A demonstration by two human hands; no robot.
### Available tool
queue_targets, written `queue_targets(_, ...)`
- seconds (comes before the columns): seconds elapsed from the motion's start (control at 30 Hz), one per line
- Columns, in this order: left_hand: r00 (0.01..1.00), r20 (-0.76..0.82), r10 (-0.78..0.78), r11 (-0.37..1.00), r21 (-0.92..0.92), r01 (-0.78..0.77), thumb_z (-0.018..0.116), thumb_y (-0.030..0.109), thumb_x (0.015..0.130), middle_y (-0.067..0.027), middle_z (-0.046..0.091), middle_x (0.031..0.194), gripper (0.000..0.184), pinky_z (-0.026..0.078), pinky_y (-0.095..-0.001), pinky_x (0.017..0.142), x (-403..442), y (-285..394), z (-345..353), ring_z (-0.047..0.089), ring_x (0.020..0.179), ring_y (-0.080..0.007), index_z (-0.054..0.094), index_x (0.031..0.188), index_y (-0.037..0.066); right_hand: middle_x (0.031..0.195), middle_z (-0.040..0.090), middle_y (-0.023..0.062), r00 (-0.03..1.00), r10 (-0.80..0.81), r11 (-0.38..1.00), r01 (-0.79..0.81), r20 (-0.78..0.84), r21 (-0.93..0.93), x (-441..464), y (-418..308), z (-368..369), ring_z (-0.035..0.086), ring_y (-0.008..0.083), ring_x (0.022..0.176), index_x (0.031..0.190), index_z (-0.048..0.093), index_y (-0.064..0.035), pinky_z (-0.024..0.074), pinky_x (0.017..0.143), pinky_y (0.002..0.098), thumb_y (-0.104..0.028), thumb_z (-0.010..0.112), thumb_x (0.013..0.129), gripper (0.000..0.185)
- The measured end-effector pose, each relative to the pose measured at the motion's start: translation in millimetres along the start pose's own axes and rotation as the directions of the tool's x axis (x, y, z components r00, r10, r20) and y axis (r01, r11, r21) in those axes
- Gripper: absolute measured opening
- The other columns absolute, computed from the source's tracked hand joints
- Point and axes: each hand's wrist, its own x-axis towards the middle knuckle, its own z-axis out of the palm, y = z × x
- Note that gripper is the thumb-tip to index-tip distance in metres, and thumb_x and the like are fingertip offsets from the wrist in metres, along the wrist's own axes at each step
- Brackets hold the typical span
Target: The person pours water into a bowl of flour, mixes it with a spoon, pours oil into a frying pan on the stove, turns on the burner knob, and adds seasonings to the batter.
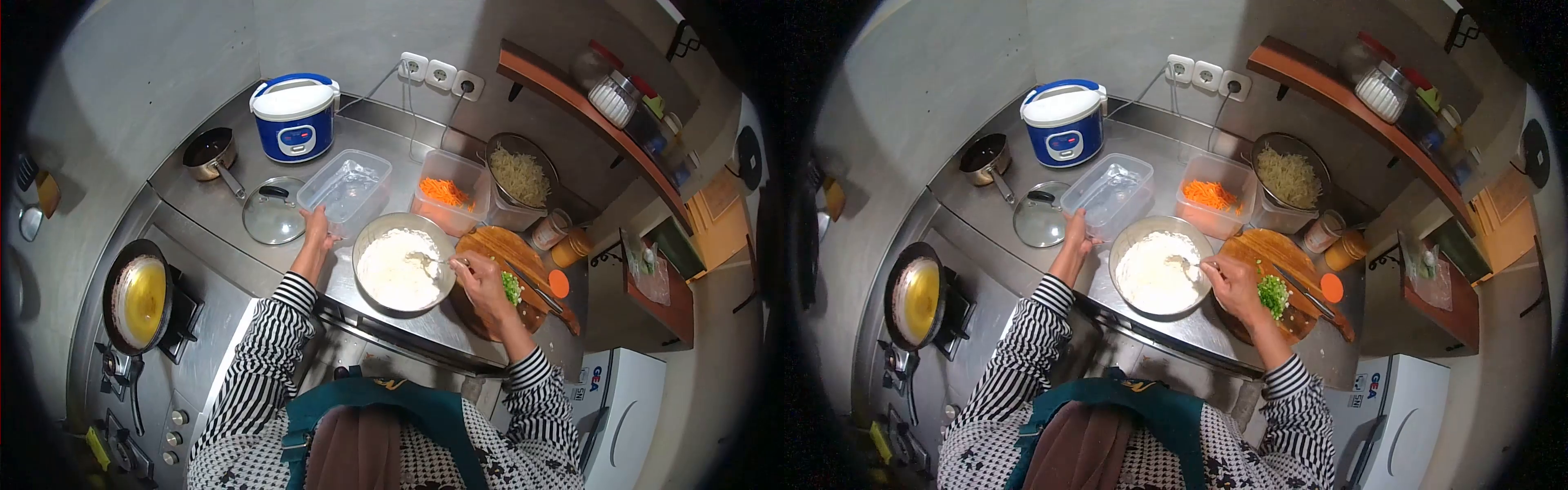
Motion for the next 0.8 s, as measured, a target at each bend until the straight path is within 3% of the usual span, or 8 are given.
queue_targets(0.13, 0.997, -0.065, 0.032, 0.989, 0.146, -0.022, 0.045, 0.037, 0.086, -0.0234, 0.021, 0.137, 0.08, 0.048, -0.0544, 0.064, -2.4, -5.1, 4.5, 0.042, 0.11, -0.0436, -0.013, 0.137, 0.017, 0.069, 0.06, 0.018, 0.957, 0.018, 0.928, 0.092, 0.289, -0.362, 30.7, -3.8, -9.9, 0.061, 0.0277, 0.062, 0.076, 0.062, 0.0007, 0.0466, 0.056, 0.0362, -0.013, 0.056, 0.076, 0.015)
queue_targets(0.23, 0.992, -0.099, 0.075, 0.962, 0.268, -0.046, 0.047, 0.038, 0.086, -0.0214, 0.009, 0.142, 0.083, 0.034, -0.0554, 0.091, -11.3, -3.1, 11.3, 0.026, 0.125, -0.0391, -0.014, 0.137, 0.017, 0.069, 0.061, 0.0175, 0.859, 0.067, 0.708, 0.318, 0.508, -0.631, 43.1, -10.1, -4.1, 0.061, 0.0266, 0.062, 0.071, 0.062, 0.0007, 0.0472, 0.055, 0.0361, -0.009, 0.053, 0.074, 0.013)
queue_targets(0.3, 0.989, -0.082, 0.124, 0.941, 0.326, -0.092, 0.048, 0.04, 0.085, -0.0219, 0.009, 0.142, 0.084, 0.031, -0.0478, 0.096, -1.9, -9.5, 8.0, 0.024, 0.127, -0.0366, -0.012, 0.138, 0.013, 0.069, 0.062, 0.0169, 0.833, 0.042, 0.556, 0.439, 0.552, -0.706, 43.9, -8.0, 13.4, 0.063, 0.0271, 0.067, 0.068, 0.064, -0.003, 0.0488, 0.057, 0.0368, -0.009, 0.052, 0.073, 0.014)
queue_targets(0.4, 0.979, -0.046, 0.198, 0.91, 0.38, -0.166, 0.051, 0.042, 0.084, -0.0233, 0.008, 0.142, 0.09, 0.027, -0.0408, 0.1, 0.6, -16.0, 9.6, 0.02, 0.129, -0.0351, -0.013, 0.137, 0.007, 0.069, 0.063, 0.0135, 0.818, 0.029, 0.493, 0.489, 0.575, -0.72, 38.9, -4.6, 28.7, 0.064, 0.0238, 0.067, 0.067, 0.064, -0.0054, 0.0491, 0.056, 0.0341, -0.01, 0.051, 0.074, 0.016)
queue_targets(0.43, 0.974, -0.039, 0.223, 0.9, 0.391, -0.191, 0.052, 0.043, 0.083, -0.0239, 0.007, 0.142, 0.092, 0.025, -0.0391, 0.101, -3.2, -14.0, 11.9, 0.019, 0.129, -0.035, -0.014, 0.136, 0.005, 0.066, 0.063, 0.0108, 0.828, -0.077, 0.474, 0.521, 0.556, -0.71, 38.8, -4.5, 27.6, 0.063, 0.0208, 0.065, 0.066, 0.064, -0.008, 0.0485, 0.054, 0.0322, -0.01, 0.052, 0.073, 0.014)
queue_targets(0.63, 0.998, -0.052, -0.043, 0.936, 0.347, 0.058, 0.06, 0.043, 0.077, -0.0222, 0.009, 0.142, 0.097, 0.024, -0.0439, 0.102, -11.6, -16.8, 9.5, 0.018, 0.13, -0.0324, -0.005, 0.137, 0.002, 0.063, 0.061, 0.0088, 0.85, -0.103, 0.363, 0.516, 0.517, -0.776, 53.0, -12.3, 11.0, 0.063, 0.0198, 0.063, 0.066, 0.061, -0.0084, 0.0474, 0.051, 0.0305, -0.01, 0.053, 0.071, 0.01)
queue_targets(0.73, 0.985, 0.145, -0.097, 0.992, 0.095, 0.083, 0.057, 0.033, 0.082, -0.0221, 0.014, 0.141, 0.083, 0.028, -0.0395, 0.1, -93.9, -6.5, 18.0, 0.019, 0.13, -0.0303, 0.003, 0.138, 0.002, 0.062, 0.059, 0.0078, 0.798, -0.174, 0.262, 0.602, 0.576, -0.755, 46.9, 2.0, 31.7, 0.063, 0.0198, 0.062, 0.067, 0.06, -0.0082, 0.0471, 0.051, 0.0296, -0.01, 0.053, 0.071, 0.008)
queue_targets(0.8, 0.97, 0.227, 0.084, 0.968, 0.212, -0.133, 0.053, 0.024, 0.085, -0.0232, 0.024, 0.136, 0.069, 0.029, -0.0344, 0.099, -106.5, -29.2, 19.4, 0.028, 0.126, -0.0278, 0.014, 0.135, -0.002, 0.065, 0.058, 0.0086, 0.771, -0.223, 0.351, 0.634, 0.596, -0.689, 32.9, 4.5, 44.9, 0.062, 0.0204, 0.061, 0.071, 0.058, -0.0045, 0.048, 0.049, 0.0296, -0.008, 0.053, 0.07, 0.007)
